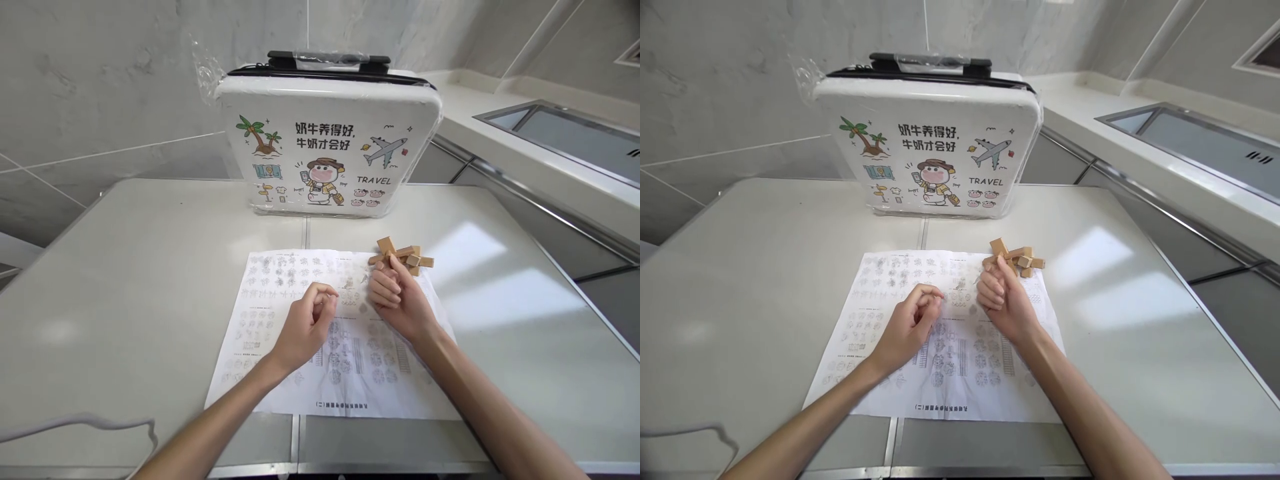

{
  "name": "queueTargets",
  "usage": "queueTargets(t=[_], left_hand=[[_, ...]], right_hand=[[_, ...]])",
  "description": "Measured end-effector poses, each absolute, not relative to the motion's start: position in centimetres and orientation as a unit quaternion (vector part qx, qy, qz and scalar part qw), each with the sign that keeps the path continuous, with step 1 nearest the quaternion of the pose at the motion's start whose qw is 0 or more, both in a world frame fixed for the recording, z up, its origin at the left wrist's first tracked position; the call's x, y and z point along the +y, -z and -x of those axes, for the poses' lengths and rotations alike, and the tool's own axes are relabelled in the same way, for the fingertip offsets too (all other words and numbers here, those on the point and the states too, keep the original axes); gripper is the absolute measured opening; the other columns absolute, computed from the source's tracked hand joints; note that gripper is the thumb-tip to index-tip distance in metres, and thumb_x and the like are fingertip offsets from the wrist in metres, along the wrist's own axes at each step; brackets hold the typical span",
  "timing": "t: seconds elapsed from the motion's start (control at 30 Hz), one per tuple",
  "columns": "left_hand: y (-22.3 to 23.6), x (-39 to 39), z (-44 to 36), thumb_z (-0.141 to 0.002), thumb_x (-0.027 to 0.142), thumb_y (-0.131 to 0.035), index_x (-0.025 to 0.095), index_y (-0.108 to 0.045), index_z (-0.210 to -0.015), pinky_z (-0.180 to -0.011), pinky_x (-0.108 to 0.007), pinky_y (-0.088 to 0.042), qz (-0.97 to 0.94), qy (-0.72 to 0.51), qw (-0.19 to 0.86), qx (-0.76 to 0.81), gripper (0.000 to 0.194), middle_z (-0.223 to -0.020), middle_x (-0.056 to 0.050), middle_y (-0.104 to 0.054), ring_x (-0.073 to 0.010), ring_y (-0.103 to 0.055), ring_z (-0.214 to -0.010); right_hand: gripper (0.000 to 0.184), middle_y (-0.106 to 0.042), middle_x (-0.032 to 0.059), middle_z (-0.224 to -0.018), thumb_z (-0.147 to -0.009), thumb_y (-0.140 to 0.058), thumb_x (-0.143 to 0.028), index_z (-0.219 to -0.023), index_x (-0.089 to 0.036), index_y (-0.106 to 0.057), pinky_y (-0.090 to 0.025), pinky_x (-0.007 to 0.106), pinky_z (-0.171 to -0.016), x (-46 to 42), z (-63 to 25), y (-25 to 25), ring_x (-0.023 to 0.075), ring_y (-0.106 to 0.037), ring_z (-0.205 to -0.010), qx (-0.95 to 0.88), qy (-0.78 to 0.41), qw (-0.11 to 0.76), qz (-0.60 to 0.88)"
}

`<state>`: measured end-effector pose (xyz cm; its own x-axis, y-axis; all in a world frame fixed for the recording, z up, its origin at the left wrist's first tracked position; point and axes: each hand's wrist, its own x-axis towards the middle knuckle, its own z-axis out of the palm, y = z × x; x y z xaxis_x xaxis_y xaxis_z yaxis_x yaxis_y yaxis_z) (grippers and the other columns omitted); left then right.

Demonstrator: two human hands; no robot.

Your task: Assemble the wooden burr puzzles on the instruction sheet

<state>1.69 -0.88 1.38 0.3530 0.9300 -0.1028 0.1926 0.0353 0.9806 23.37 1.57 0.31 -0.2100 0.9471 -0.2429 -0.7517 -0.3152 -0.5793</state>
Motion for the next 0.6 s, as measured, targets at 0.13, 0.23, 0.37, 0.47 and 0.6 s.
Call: queueTargets(t=[0.13,0.23,0.37,0.47,0.6], left_hand=[[-1.4,-0.9,-1.7,-0.109,0.047,-0.051,0.022,-0.061,-0.104,-0.053,-0.026,-0.034,-0.658,-0.299,0.528,0.447,0.027,-0.063,0.006,-0.049,-0.0119,-0.041,-0.055],[-1.4,-0.9,-1.6,-0.110,0.044,-0.049,0.023,-0.061,-0.101,-0.053,-0.026,-0.033,-0.676,-0.279,0.519,0.443,0.026,-0.062,0.007,-0.050,-0.0119,-0.041,-0.054],[-1.5,-0.9,-1.6,-0.110,0.043,-0.047,0.023,-0.060,-0.098,-0.053,-0.026,-0.034,-0.679,-0.266,0.521,0.445,0.026,-0.064,0.006,-0.052,-0.0119,-0.043,-0.054],[-1.7,-0.8,-1.7,-0.110,0.044,-0.048,0.023,-0.059,-0.098,-0.053,-0.026,-0.034,-0.676,-0.260,0.522,0.450,0.027,-0.065,0.005,-0.054,-0.0119,-0.042,-0.054],[-1.7,-0.7,-1.7,-0.110,0.043,-0.047,0.023,-0.060,-0.099,-0.052,-0.025,-0.033,-0.676,-0.257,0.525,0.450,0.027,-0.065,0.006,-0.053,-0.0120,-0.042,-0.053]], right_hand=[[0.044,-0.038,-0.0089,-0.056,-0.102,-0.073,-0.047,-0.075,-0.022,-0.049,-0.029,0.022,-0.044,0.5,-22.0,-0.5,0.0084,-0.028,-0.047,-0.314,-0.753,0.459,0.351],[0.037,-0.050,-0.0067,-0.061,-0.103,-0.070,-0.052,-0.086,-0.022,-0.056,-0.033,0.025,-0.050,-0.1,-21.4,-0.7,0.0108,-0.041,-0.052,-0.439,-0.707,0.394,0.390],[0.039,-0.056,-0.0055,-0.063,-0.104,-0.065,-0.059,-0.094,-0.022,-0.060,-0.038,0.027,-0.054,-0.4,-21.2,-1.0,0.0122,-0.048,-0.055,-0.535,-0.651,0.341,0.416],[0.040,-0.056,-0.0056,-0.064,-0.105,-0.063,-0.060,-0.094,-0.022,-0.059,-0.038,0.027,-0.054,-0.3,-21.1,-1.1,0.0119,-0.049,-0.055,-0.547,-0.640,0.338,0.420],[0.040,-0.056,-0.0056,-0.064,-0.105,-0.062,-0.060,-0.094,-0.022,-0.059,-0.039,0.026,-0.053,-0.3,-21.1,-1.1,0.0115,-0.049,-0.055,-0.551,-0.636,0.339,0.420]])
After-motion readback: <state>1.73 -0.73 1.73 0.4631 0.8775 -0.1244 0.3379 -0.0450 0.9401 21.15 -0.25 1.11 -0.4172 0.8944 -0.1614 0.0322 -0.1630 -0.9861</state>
